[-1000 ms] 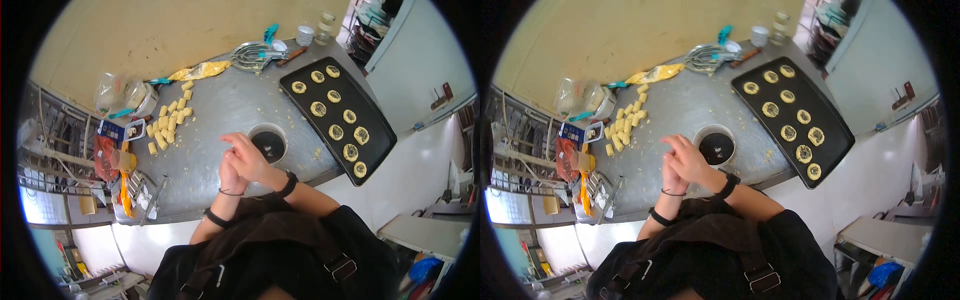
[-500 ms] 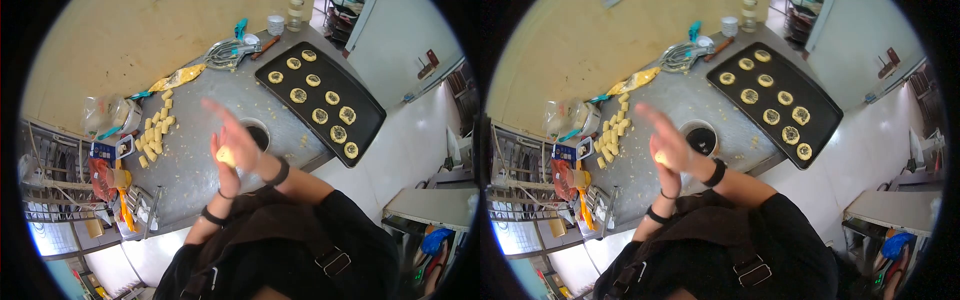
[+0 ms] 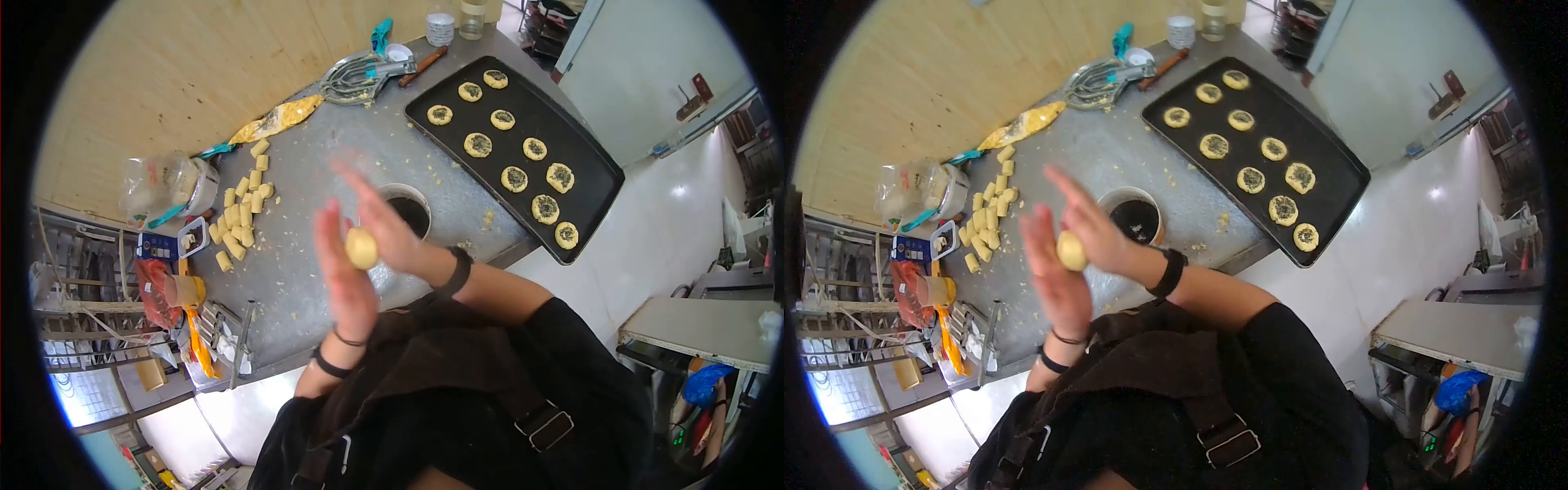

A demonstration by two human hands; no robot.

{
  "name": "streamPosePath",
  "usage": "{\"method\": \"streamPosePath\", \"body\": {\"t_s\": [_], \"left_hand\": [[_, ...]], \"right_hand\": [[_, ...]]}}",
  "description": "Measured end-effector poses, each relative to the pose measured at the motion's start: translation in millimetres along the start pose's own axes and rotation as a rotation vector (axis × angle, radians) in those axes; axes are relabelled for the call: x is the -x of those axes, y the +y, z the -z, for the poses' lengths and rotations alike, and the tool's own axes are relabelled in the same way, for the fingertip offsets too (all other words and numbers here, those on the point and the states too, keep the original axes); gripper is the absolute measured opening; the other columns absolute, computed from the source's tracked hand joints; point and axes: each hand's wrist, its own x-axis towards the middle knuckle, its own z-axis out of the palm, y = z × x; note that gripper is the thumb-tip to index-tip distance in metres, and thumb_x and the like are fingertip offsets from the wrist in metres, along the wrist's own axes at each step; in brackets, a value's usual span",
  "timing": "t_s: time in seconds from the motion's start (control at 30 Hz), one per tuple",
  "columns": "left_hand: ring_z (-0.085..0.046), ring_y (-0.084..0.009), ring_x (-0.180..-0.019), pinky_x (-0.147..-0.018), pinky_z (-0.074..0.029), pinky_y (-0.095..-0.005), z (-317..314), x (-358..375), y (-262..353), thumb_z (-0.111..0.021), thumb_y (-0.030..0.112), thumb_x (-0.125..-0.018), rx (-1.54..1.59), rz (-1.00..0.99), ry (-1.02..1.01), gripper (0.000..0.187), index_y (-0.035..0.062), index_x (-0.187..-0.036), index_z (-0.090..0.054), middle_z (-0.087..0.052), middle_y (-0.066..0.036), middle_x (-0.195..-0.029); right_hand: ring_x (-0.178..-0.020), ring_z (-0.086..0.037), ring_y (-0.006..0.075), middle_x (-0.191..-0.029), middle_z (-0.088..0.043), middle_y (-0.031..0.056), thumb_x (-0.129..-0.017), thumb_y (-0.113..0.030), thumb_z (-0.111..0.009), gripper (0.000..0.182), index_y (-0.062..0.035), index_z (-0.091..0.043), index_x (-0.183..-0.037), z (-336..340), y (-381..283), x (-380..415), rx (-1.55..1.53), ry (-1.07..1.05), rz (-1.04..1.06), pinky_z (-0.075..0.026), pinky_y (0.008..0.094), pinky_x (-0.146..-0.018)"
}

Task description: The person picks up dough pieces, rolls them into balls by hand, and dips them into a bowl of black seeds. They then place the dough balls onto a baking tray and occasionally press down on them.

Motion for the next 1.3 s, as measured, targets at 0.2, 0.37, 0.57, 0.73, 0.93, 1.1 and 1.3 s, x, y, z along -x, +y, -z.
{"method": "streamPosePath", "body": {"t_s": [0.2,0.37,0.57,0.73,0.93,1.1,1.3], "left_hand": [[-0.020,-0.0270,-0.142,-0.116,-0.016,-0.0436,34,-8,-36,-0.041,0.054,-0.094,-0.244,0.103,0.148,0.076,0.0094,-0.150,-0.016,-0.018,-0.014,-0.156],[-0.021,-0.0262,-0.142,-0.116,-0.015,-0.0401,-7,-6,3,-0.040,0.056,-0.094,-0.010,0.064,0.122,0.079,0.0045,-0.149,-0.017,-0.021,-0.013,-0.154],[-0.019,-0.0263,-0.143,-0.117,-0.012,-0.0401,19,-7,-22,-0.039,0.048,-0.096,-0.203,0.068,0.104,0.071,0.0030,-0.148,-0.021,-0.021,-0.013,-0.154],[-0.022,-0.0272,-0.142,-0.116,-0.016,-0.0421,0,-12,-3,-0.031,0.047,-0.098,-0.025,0.008,0.146,0.066,0.0034,-0.147,-0.023,-0.025,-0.016,-0.153],[-0.026,-0.0277,-0.140,-0.114,-0.020,-0.0428,10,0,-21,-0.032,0.052,-0.097,-0.086,0.250,0.198,0.071,0.0043,-0.148,-0.021,-0.026,-0.016,-0.152],[-0.025,-0.0253,-0.141,-0.115,-0.019,-0.0382,-4,-12,3,-0.028,0.045,-0.100,0.061,0.040,0.186,0.063,0.0037,-0.147,-0.022,-0.027,-0.016,-0.151],[-0.035,-0.0265,-0.135,-0.112,-0.027,-0.0398,14,-7,-26,-0.023,0.047,-0.101,0.178,0.351,0.112,0.063,0.0013,-0.145,-0.026,-0.039,-0.016,-0.143]], "right_hand": [[-0.142,-0.020,0.0248,-0.153,-0.022,0.0183,-0.102,-0.040,-0.027,0.064,0.0072,-0.021,-0.145,-26,-13,13,-0.238,-0.060,0.053,-0.012,0.0375,-0.115],[-0.142,-0.019,0.0253,-0.152,-0.025,0.0168,-0.102,-0.036,-0.029,0.060,0.0044,-0.023,-0.145,-4,17,11,-0.063,0.036,-0.038,-0.013,0.0352,-0.115],[-0.142,-0.020,0.0261,-0.152,-0.025,0.0164,-0.099,-0.027,-0.035,0.057,0.0039,-0.022,-0.146,-18,-16,10,-0.197,-0.053,0.111,-0.014,0.0368,-0.115],[-0.144,-0.014,0.0237,-0.154,-0.022,0.0155,-0.096,-0.025,-0.033,0.060,0.0043,-0.021,-0.146,-11,-7,14,-0.127,0.017,-0.160,-0.010,0.0353,-0.116],[-0.143,-0.017,0.0244,-0.153,-0.023,0.0155,-0.097,-0.019,-0.033,0.055,0.0032,-0.023,-0.146,-18,-25,13,-0.152,-0.016,0.015,-0.012,0.0363,-0.115],[-0.141,-0.022,0.0291,-0.152,-0.026,0.0168,-0.095,-0.019,-0.033,0.056,0.0042,-0.024,-0.145,-13,16,31,0.082,0.042,-0.014,-0.016,0.0386,-0.115],[-0.139,-0.025,0.0359,-0.148,-0.032,0.0203,-0.092,-0.033,-0.040,0.060,0.0018,-0.036,-0.141,-15,-16,10,0.291,-0.021,0.222,-0.018,0.0452,-0.113]]}}
